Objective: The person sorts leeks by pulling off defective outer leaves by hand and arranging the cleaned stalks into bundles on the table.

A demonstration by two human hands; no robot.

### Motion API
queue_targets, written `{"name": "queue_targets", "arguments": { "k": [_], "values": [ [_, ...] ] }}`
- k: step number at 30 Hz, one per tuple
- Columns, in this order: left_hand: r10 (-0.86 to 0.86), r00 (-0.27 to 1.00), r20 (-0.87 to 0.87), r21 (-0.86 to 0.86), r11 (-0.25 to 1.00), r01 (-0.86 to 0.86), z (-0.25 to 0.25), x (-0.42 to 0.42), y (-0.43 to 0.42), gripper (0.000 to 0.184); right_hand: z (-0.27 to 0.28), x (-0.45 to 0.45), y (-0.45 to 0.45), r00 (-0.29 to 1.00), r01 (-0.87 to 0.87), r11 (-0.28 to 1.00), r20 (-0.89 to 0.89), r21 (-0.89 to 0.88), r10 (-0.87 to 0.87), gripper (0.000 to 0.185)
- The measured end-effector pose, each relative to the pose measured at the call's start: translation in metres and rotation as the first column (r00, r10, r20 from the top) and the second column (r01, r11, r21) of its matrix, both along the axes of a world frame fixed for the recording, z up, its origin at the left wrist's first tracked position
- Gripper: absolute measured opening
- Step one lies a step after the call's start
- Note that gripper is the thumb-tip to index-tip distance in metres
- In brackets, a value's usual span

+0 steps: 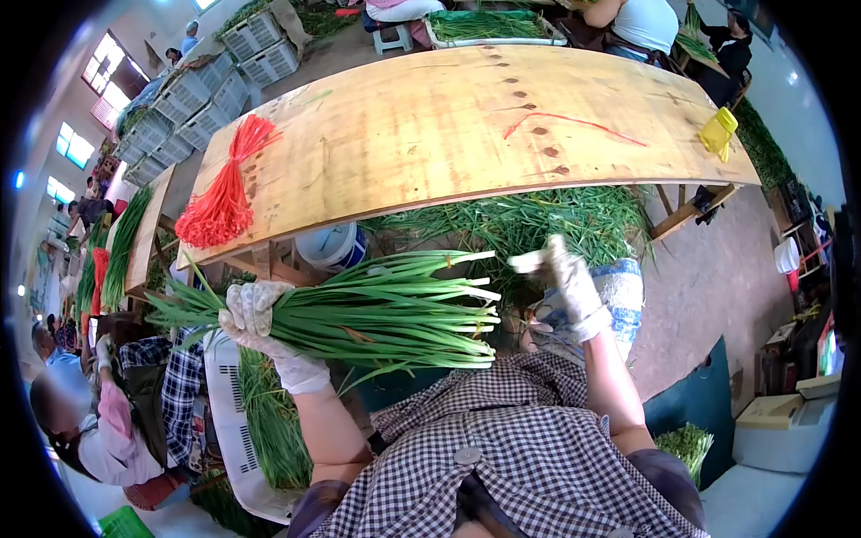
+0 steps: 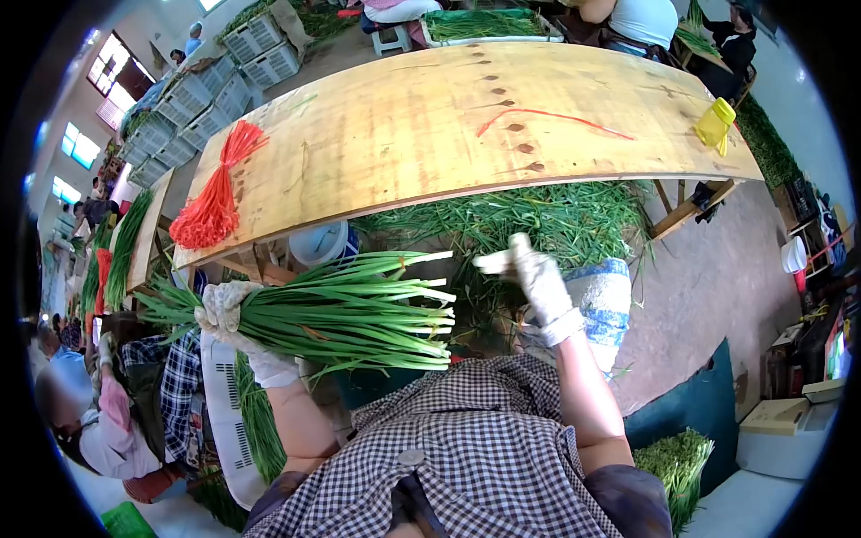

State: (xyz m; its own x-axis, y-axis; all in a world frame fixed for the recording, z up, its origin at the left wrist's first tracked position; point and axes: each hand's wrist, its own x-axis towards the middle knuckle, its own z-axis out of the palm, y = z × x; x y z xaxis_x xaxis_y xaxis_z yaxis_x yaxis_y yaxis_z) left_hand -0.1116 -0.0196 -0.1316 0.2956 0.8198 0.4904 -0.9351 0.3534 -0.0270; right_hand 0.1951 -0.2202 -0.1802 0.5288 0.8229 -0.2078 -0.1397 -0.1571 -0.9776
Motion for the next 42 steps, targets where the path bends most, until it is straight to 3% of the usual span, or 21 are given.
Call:
{"name": "queue_targets", "arguments": {
  "k": [2, 4, 6, 8, 10, 12, 13, 18, 20, 22, 23, 24, 26, 30, 32, 33, 34, 35, 36, 38, 42],
  "values": [
    [-0.042, 0.999, -0.020, 0.007, 0.999, 0.042, -0.002, 0.011, -0.001, 0.032, -0.005, -0.024, 0.008, 0.963, -0.270, 0.931, 0.077, 0.244, 0.259, 0.032],
    [-0.080, 0.996, -0.038, 0.026, 0.996, 0.081, -0.005, 0.018, -0.001, 0.032, 0.011, -0.041, 0.015, 0.922, -0.373, 0.900, -0.017, 0.224, 0.386, 0.020],
    [-0.033, 0.997, -0.065, -0.007, 0.999, 0.032, -0.004, 0.021, -0.001, 0.032, 0.012, -0.043, 0.021, 0.939, -0.271, 0.941, -0.158, 0.202, 0.304, 0.019],
    [-0.002, 0.998, -0.069, -0.062, 0.998, -0.002, 0.000, 0.013, -0.003, 0.032, 0.003, -0.023, 0.019, 0.994, -0.054, 0.963, -0.075, 0.262, 0.076, 0.012],
    [0.068, 0.997, -0.033, -0.045, 0.997, -0.070, 0.002, 0.002, 0.001, 0.031, -0.036, 0.023, 0.013, 0.965, 0.199, 0.974, 0.151, 0.110, -0.214, 0.014],
    [0.087, 0.996, 0.005, -0.073, 0.994, -0.087, 0.003, 0.000, 0.001, 0.031, -0.048, 0.042, -0.006, 0.852, 0.279, 0.943, 0.500, -0.180, -0.156, 0.022],
    [0.090, 0.996, -0.008, -0.070, 0.993, -0.091, 0.001, -0.001, 0.003, 0.031, -0.068, 0.043, -0.009, 0.969, 0.098, 0.993, 0.234, -0.061, -0.081, 0.031],
    [0.030, 0.998, -0.061, -0.022, 0.999, -0.031, -0.011, 0.009, 0.011, 0.032, -0.002, -0.037, 0.006, 0.885, -0.385, 0.886, -0.171, 0.257, 0.434, 0.035],
    [0.066, 0.994, -0.082, -0.063, 0.995, -0.071, -0.003, 0.021, 0.000, 0.033, -0.033, -0.038, 0.016, 0.545, -0.161, 0.875, -0.699, 0.456, 0.464, 0.031],
    [0.283, 0.778, -0.561, -0.222, 0.854, -0.471, 0.013, 0.029, -0.003, 0.034, -0.033, -0.049, 0.020, 0.974, -0.205, 0.965, -0.068, 0.163, 0.218, 0.028],
    [0.267, 0.634, -0.726, -0.190, 0.808, -0.558, 0.015, 0.031, -0.001, 0.032, -0.033, -0.052, 0.018, 0.991, -0.127, 0.960, -0.016, 0.249, 0.135, 0.024],
    [0.271, 0.633, -0.725, -0.190, 0.805, -0.561, 0.011, 0.026, 0.005, 0.032, -0.041, -0.049, 0.023, 0.976, -0.122, 0.984, 0.198, 0.129, 0.095, 0.019],
    [0.173, 0.707, -0.685, -0.307, 0.812, -0.496, -0.001, 0.011, 0.026, 0.027, -0.037, -0.034, 0.016, 0.952, -0.143, 0.944, -0.220, 0.299, 0.214, 0.017],
    [0.104, 0.729, -0.677, -0.344, 0.830, -0.438, -0.013, 0.000, 0.031, 0.027, -0.020, 0.015, -0.003, 0.710, 0.465, 0.749, -0.704, 0.473, 0.004, 0.008],
    [0.116, 0.733, -0.670, -0.349, 0.822, -0.449, -0.020, -0.002, 0.033, 0.028, -0.030, 0.042, -0.004, 0.832, 0.459, 0.720, -0.537, 0.522, -0.141, 0.014],
    [0.092, 0.756, -0.648, -0.418, 0.787, -0.454, -0.022, -0.004, 0.034, 0.025, -0.029, 0.040, -0.007, 0.947, 0.320, 0.829, -0.158, 0.459, -0.278, 0.018],
    [0.071, 0.778, -0.624, -0.485, 0.746, -0.457, -0.024, -0.004, 0.035, 0.022, -0.026, 0.037, -0.012, 0.914, 0.222, 0.919, 0.259, 0.327, -0.313, 0.022],
    [0.072, 0.780, -0.622, -0.486, 0.746, -0.456, -0.027, -0.004, 0.036, 0.022, -0.016, 0.030, -0.011, 0.918, 0.153, 0.949, 0.316, 0.274, -0.239, 0.027],
    [0.066, 0.784, -0.617, -0.498, 0.739, -0.454, -0.031, -0.004, 0.037, 0.026, 0.001, 0.015, -0.010, 0.979, 0.166, 0.946, 0.064, 0.277, -0.191, 0.024],
    [0.063, 0.788, -0.613, -0.507, 0.734, -0.453, -0.032, -0.002, 0.037, 0.031, 0.009, -0.002, -0.011, 0.988, 0.139, 0.967, 0.037, 0.215, -0.151, 0.021],
    [0.169, 0.694, -0.700, -0.421, 0.688, -0.592, -0.029, 0.010, 0.023, 0.030, 0.040, -0.047, 0.006, 0.915, 0.161, 0.977, 0.350, 0.137, -0.200, 0.027]
  ]
}}
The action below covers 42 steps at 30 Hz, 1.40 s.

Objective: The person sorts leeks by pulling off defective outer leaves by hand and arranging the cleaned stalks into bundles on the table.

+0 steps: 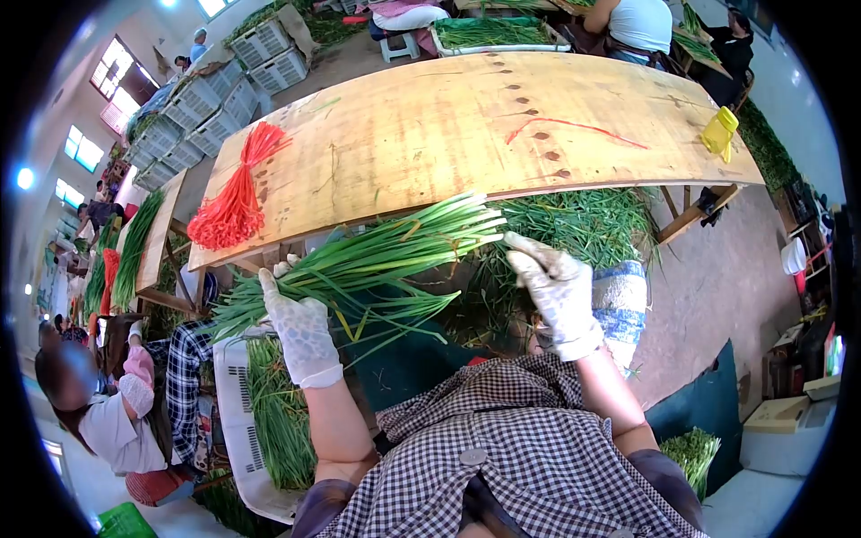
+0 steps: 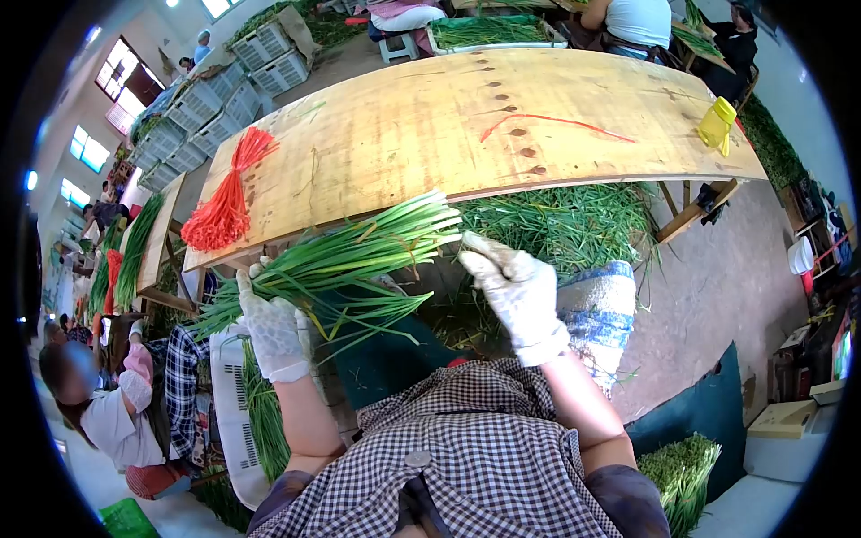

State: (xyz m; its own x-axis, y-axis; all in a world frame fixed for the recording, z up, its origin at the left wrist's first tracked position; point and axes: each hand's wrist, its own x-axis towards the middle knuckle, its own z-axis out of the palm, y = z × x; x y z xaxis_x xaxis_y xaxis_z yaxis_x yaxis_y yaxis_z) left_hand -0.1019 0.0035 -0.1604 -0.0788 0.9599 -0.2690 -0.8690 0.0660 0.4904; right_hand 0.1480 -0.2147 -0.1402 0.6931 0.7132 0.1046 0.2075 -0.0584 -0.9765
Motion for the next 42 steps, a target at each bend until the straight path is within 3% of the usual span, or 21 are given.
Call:
{"name": "queue_targets", "arguments": {
  "k": [2, 4, 5, 8, 10, 11, 14, 16, 19, 22, 24, 25, 28, 30, 33, 35, 36, 37, 38, 41, 42],
  "values": [
    [-0.001, 0.999, -0.036, 0.041, 0.999, 0.003, 0.005, 0.007, -0.012, 0.030, -0.004, -0.006, 0.017, 0.793, 0.149, 0.989, 0.597, 0.009, -0.125, 0.037],
    [-0.131, 0.987, 0.095, 0.034, 0.991, 0.129, 0.011, 0.014, -0.024, 0.020, -0.015, -0.006, 0.034, 0.832, 0.081, 0.939, 0.542, -0.335, 0.121, 0.041],
    [-0.141, 0.987, 0.078, 0.044, 0.989, 0.138, 0.015, 0.021, -0.029, 0.026, -0.053, -0.006, 0.048, 0.798, 0.071, 0.970, 0.597, -0.234, 0.086, 0.039],
    [-0.094, 0.993, 0.065, 0.060, 0.994, 0.090, 0.012, 0.022, -0.024, 0.027, -0.035, -0.022, 0.044, 0.923, 0.001, 0.975, 0.376, -0.224, 0.085, 0.026],
    [-0.032, 0.995, 0.099, -0.022, 0.999, 0.034, 0.017, 0.017, -0.019, 0.017, -0.010, -0.027, 0.033, 0.904, -0.253, 0.953, -0.310, 0.164, 0.294, 0.015],
    [0.012, 1.000, 0.026, 0.029, 1.000, -0.013, 0.007, 0.010, -0.010, 0.022, -0.019, -0.020, 0.029, 0.861, -0.257, 0.953, -0.411, 0.158, 0.301, 0.017],
    [0.112, 0.991, -0.076, 0.056, 0.993, -0.108, 0.008, 0.001, -0.004, 0.030, -0.049, 0.016, 0.026, 0.985, -0.031, 0.994, 0.174, 0.103, 0.013, 0.009],
    [0.026, 1.000, 0.016, 0.087, 0.996, -0.027, -0.001, -0.017, 0.009, 0.032, -0.044, 0.040, 0.013, 0.775, 0.302, 0.945, 0.610, -0.123, -0.168, 0.012],
    [0.099, 0.995, -0.012, 0.038, 0.994, -0.099, 0.017, -0.011, 0.000, 0.032, -0.063, 0.073, 0.002, 0.813, 0.171, 0.976, 0.579, -0.136, -0.062, 0.015],
    [0.098, 0.994, -0.045, 0.132, 0.987, -0.092, 0.018, 0.000, -0.012, 0.031, -0.014, 0.006, 0.016, 0.979, -0.119, 0.993, -0.165, -0.011, 0.116, 0.022],
    [0.021, 0.997, 0.077, 0.089, 0.996, -0.028, 0.022, 0.012, -0.018, 0.030, -0.004, -0.021, 0.037, 0.982, -0.150, 0.985, 0.106, -0.083, 0.158, 0.029],
    [0.000, 0.995, 0.103, 0.085, 0.996, -0.009, 0.024, 0.019, -0.022, 0.029, -0.017, -0.033, 0.049, 0.952, -0.282, 0.951, -0.081, 0.130, 0.294, 0.030],
    [-0.026, 0.993, 0.114, 0.067, 0.998, 0.018, 0.024, 0.029, -0.026, 0.026, 0.014, -0.075, 0.043, 0.628, -0.778, 0.616, 0.142, 0.123, 0.765, 0.024],
    [-0.034, 0.994, 0.106, 0.081, 0.996, 0.025, 0.017, 0.026, -0.018, 0.027, 0.030, -0.067, 0.027, 0.133, -0.945, 0.085, 0.131, 0.316, 0.982, 0.017],
    [-0.039, 0.987, 0.157, 0.001, 0.999, 0.040, 0.008, 0.004, -0.007, 0.015, 0.050, -0.023, 0.013, 0.073, -0.871, -0.210, 0.541, 0.444, 0.838, 0.015],
    [-0.029, 0.993, 0.114, 0.014, 1.000, 0.028, -0.009, -0.009, 0.008, 0.020, 0.052, 0.019, -0.006, 0.221, -0.899, 0.095, 0.256, 0.428, 0.941, 0.016],
    [-0.006, 0.996, 0.088, 0.018, 1.000, 0.004, -0.004, -0.008, 0.003, 0.022, 0.038, 0.032, -0.013, 0.560, -0.829, 0.534, 0.264, 0.167, 0.785, 0.016],
    [0.018, 0.998, 0.062, 0.021, 1.000, -0.019, 0.000, -0.007, -0.002, 0.025, 0.025, 0.045, -0.021, 0.746, -0.585, 0.795, 0.279, -0.161, 0.605, 0.017],
    [0.042, 0.998, 0.037, 0.025, 0.999, -0.043, 0.005, -0.006, -0.007, 0.028, 0.008, 0.050, -0.016, 0.651, -0.087, 0.946, 0.701, -0.311, 0.291, 0.020],
    [0.063, 0.998, 0.013, 0.027, 0.998, -0.064, 0.001, -0.008, -0.005, 0.026, 0.010, 0.036, 0.006, 0.889, -0.095, 0.995, 0.448, -0.020, 0.094, 0.022],
    [0.070, 0.997, 0.007, 0.022, 0.997, -0.071, 0.002, -0.007, -0.006, 0.025, 0.009, 0.029, 0.012, 0.977, -0.204, 0.976, 0.082, 0.077, 0.198, 0.024]
  ]
}}
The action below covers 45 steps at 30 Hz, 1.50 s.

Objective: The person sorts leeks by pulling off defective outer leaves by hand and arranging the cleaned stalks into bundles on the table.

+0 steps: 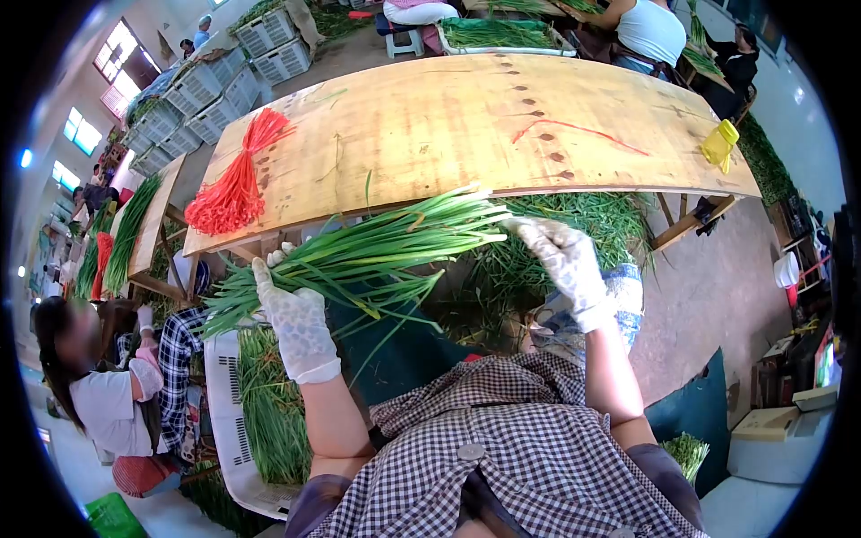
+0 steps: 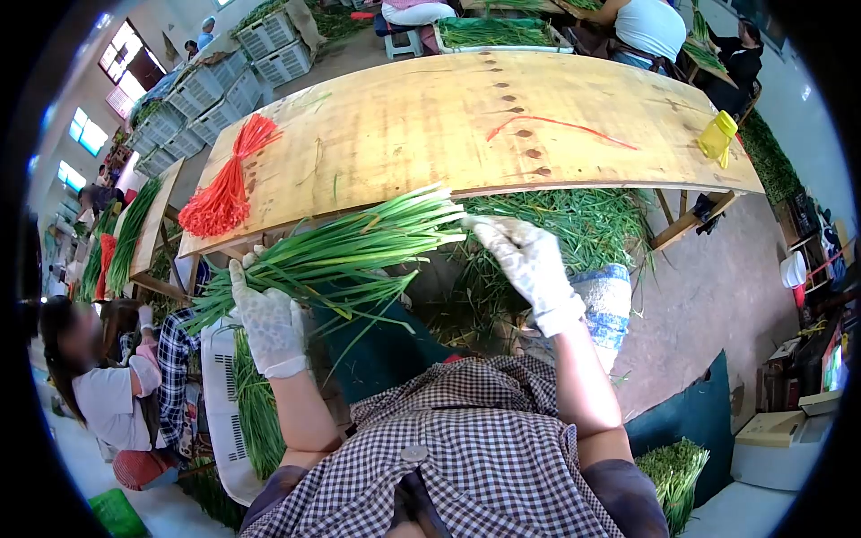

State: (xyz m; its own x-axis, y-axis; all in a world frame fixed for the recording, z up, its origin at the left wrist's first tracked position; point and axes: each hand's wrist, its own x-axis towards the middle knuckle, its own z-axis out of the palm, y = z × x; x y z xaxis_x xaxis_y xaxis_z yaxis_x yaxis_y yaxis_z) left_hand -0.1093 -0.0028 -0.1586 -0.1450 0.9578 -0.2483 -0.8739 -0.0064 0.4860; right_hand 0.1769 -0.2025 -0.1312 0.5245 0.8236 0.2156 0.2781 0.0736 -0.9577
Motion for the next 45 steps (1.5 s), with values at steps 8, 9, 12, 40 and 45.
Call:
{"name": "queue_targets", "arguments": {
  "k": [8, 9, 12, 40, 45],
  "values": [
    [-0.055, 0.993, 0.102, 0.061, 0.997, 0.049, 0.006, -0.006, 0.003, 0.024, -0.016, -0.024, 0.022, 0.973, -0.134, 0.983, -0.203, -0.125, 0.107, 0.027],
    [-0.059, 0.987, 0.148, 0.058, 0.997, 0.050, 0.011, -0.003, 0.001, 0.025, -0.019, -0.026, 0.023, 0.893, -0.181, 0.982, -0.427, -0.054, 0.141, 0.029],
    [0.027, 1.000, 0.015, 0.118, 0.993, -0.028, 0.031, 0.014, -0.013, 0.026, -0.025, -0.038, 0.027, 0.829, -0.108, 0.990, -0.541, 0.094, 0.141, 0.033],
    [-0.119, 0.976, 0.182, 0.123, 0.988, 0.098, 0.071, -0.005, 0.024, 0.028, -0.057, -0.022, 0.044, 0.724, -0.529, 0.843, -0.466, 0.098, 0.509, 0.032],
    [-0.280, 0.916, 0.287, 0.168, 0.956, 0.240, 0.061, -0.018, 0.034, 0.021, -0.056, -0.025, 0.039, 0.816, -0.490, 0.871, -0.335, 0.032, 0.471, 0.024]
  ]
}}
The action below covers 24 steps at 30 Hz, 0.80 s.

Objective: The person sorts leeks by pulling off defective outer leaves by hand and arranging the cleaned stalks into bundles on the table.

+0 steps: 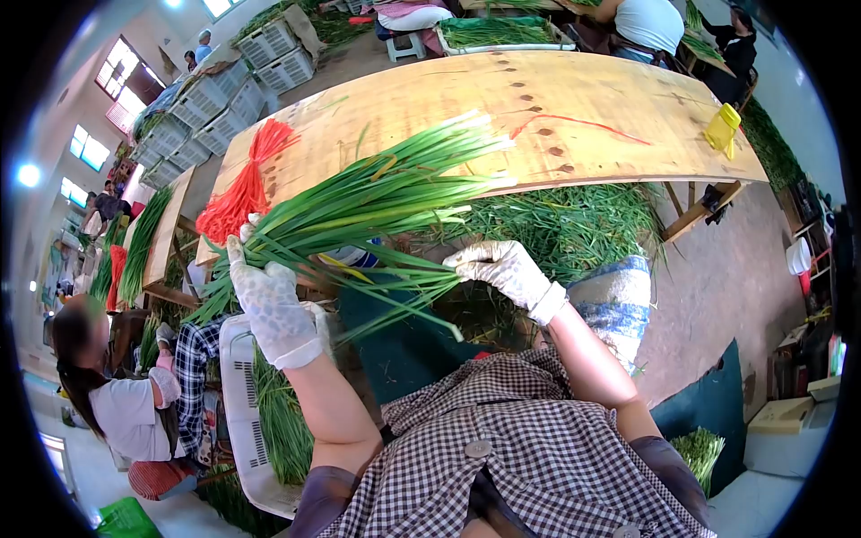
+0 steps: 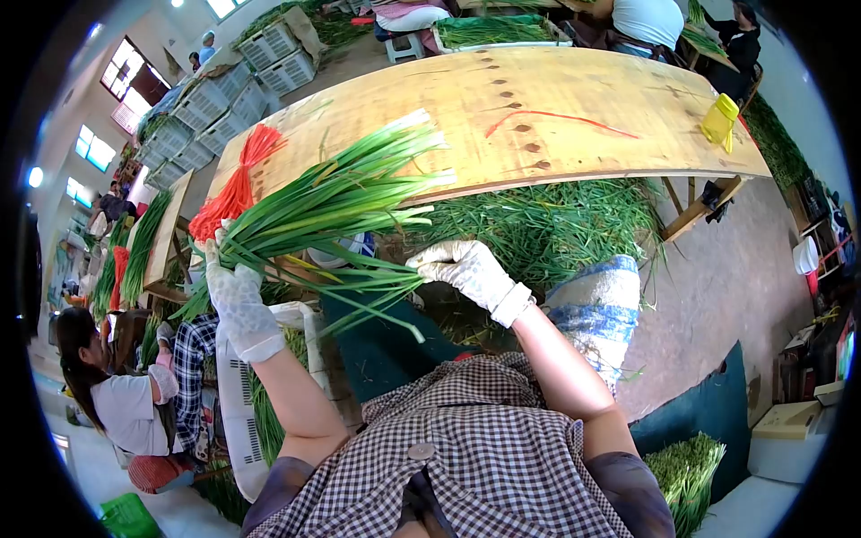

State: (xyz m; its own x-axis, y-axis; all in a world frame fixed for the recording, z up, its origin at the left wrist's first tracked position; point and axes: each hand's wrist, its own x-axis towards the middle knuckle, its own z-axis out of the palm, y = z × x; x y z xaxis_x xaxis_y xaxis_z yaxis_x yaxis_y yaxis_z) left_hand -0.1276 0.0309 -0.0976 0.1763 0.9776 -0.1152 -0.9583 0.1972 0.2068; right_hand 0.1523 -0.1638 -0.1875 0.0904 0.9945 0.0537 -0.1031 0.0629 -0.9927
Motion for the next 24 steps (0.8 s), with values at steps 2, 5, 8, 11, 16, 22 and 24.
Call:
{"name": "queue_targets", "arguments": {
  "k": [2, 5, 8, 11, 16, 22, 24],
  "values": [
    [-0.004, 1.000, 0.025, -0.038, 0.999, 0.005, -0.010, -0.005, 0.008, 0.022, -0.008, 0.002, 0.000, 0.976, 0.167, 0.985, -0.147, 0.034, -0.160, 0.017],
    [0.247, 0.841, -0.482, 0.340, 0.937, -0.080, -0.045, -0.017, 0.029, 0.034, -0.015, 0.018, -0.006, 0.734, 0.193, 0.979, -0.653, -0.063, -0.187, 0.025],
    [0.254, 0.828, -0.500, 0.431, 0.902, -0.017, -0.038, -0.018, 0.021, 0.036, -0.052, 0.046, -0.009, 0.649, 0.353, 0.923, -0.670, -0.155, -0.361, 0.026],
    [-0.093, 0.995, -0.034, 0.256, 0.962, 0.099, -0.013, -0.010, 0.000, 0.030, -0.061, 0.074, -0.033, 0.516, 0.622, 0.779, 0.789, -0.078, -0.334, 0.014],
    [0.139, 0.987, -0.078, -0.008, 0.990, -0.140, 0.001, 0.014, -0.008, 0.025, 0.035, 0.029, -0.029, 0.935, 0.355, 0.934, 0.000, 0.044, -0.355, 0.019],
    [0.152, 0.960, -0.233, 0.270, 0.959, -0.087, -0.022, 0.011, -0.008, 0.034, 0.075, 0.009, -0.025, 0.880, 0.384, 0.923, -0.309, 0.014, -0.362, 0.028],
    [0.107, 0.993, -0.059, 0.164, 0.982, -0.096, 0.004, 0.030, -0.030, 0.022, 0.076, 0.011, -0.024, 0.859, 0.371, 0.928, -0.365, -0.038, -0.358, 0.028]
  ]
}}
